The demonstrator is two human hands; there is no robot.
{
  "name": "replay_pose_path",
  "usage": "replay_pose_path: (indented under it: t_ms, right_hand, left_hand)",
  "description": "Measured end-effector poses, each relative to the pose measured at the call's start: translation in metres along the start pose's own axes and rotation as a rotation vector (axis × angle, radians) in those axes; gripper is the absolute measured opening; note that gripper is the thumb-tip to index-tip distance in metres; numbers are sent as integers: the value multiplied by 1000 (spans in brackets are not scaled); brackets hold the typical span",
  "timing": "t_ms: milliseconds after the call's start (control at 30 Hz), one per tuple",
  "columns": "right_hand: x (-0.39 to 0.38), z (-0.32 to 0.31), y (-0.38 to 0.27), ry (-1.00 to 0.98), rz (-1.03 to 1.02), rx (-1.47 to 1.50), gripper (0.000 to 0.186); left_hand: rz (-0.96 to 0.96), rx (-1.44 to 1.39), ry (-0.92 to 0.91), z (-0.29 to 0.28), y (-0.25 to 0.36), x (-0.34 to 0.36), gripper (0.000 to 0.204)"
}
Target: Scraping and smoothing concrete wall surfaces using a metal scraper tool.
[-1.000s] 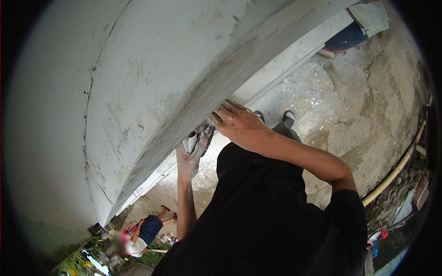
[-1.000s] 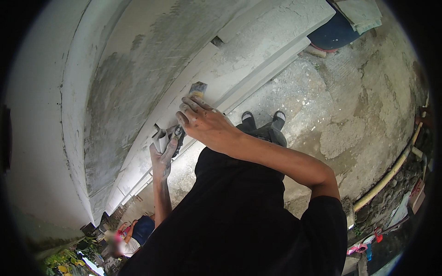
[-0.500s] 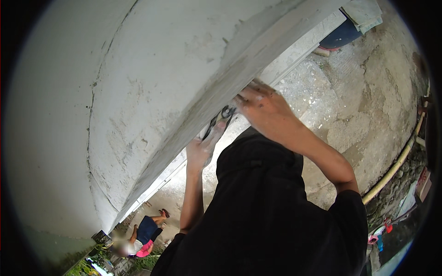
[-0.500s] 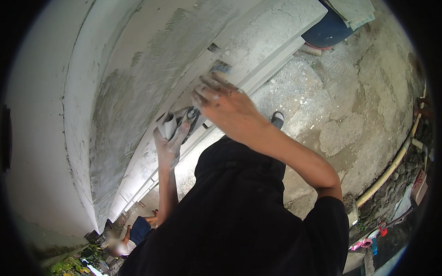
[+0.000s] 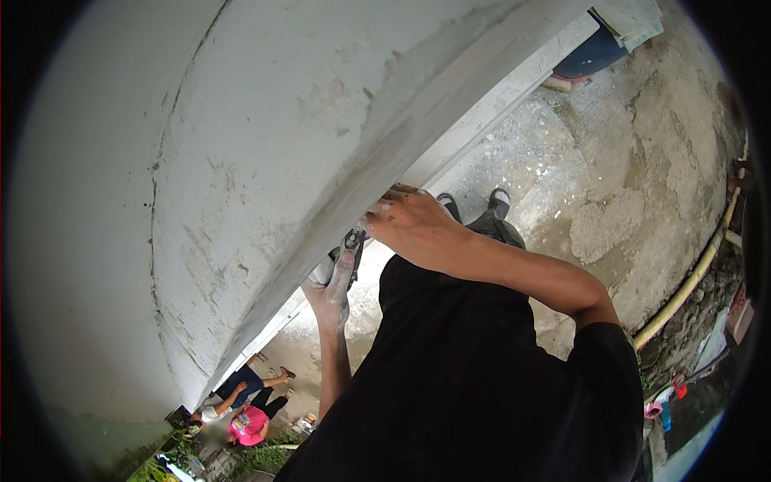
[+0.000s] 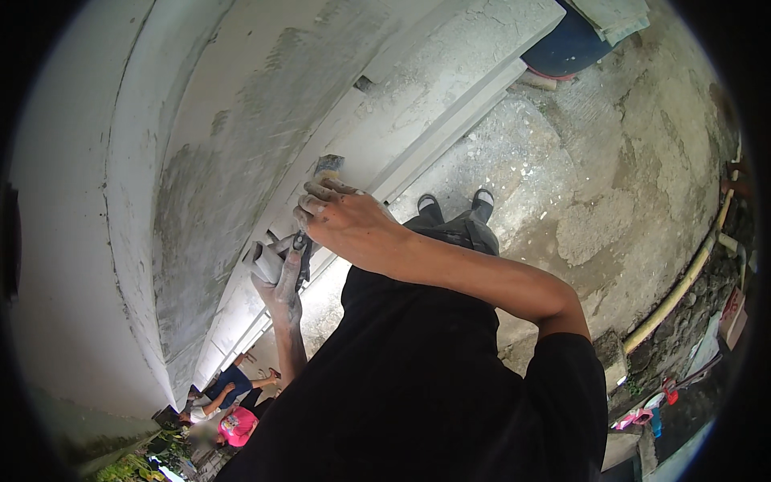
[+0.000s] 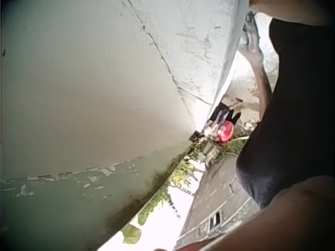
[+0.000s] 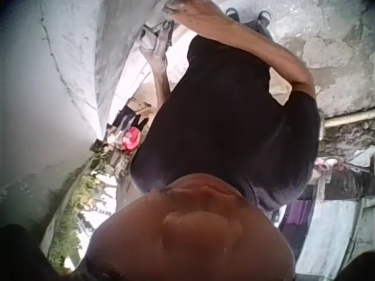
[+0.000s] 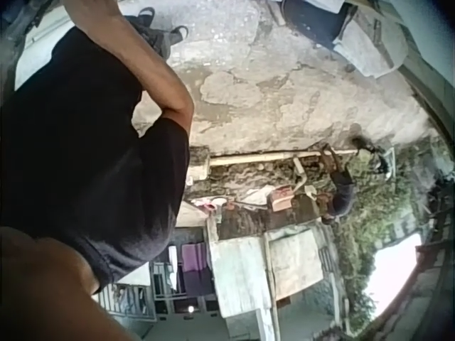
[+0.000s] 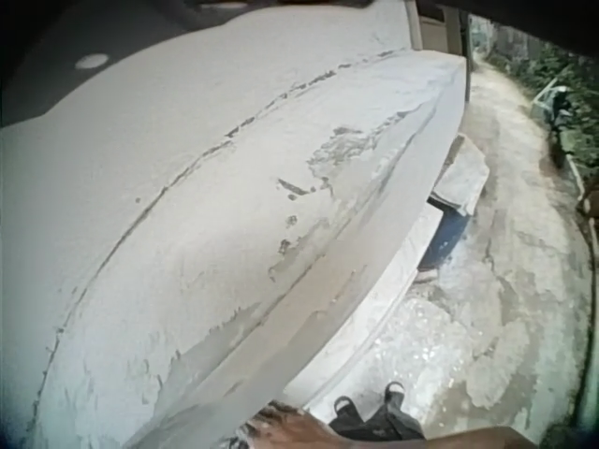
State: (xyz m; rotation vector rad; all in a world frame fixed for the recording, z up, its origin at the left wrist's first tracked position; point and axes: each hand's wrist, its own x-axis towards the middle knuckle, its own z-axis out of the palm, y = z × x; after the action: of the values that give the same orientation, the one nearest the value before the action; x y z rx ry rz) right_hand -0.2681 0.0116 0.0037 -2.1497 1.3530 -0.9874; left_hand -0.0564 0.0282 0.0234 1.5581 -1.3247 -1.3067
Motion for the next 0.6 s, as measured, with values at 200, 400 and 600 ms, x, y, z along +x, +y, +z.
replay_pose_path:
  t_ms: [200,400,600]
  right_hand:
    - [-5,7,4,10,-19,-114,24]
    - [-5,-8,22,82,-3,-72,21]
    - [-16,-37,63,60,233,-208,29]
  left_hand:
    - [14,-93,-1,8,3,8,37]
    - [105,23,-21,30,-1,30,44]
    - [221,257,-39,85,13,66,53]
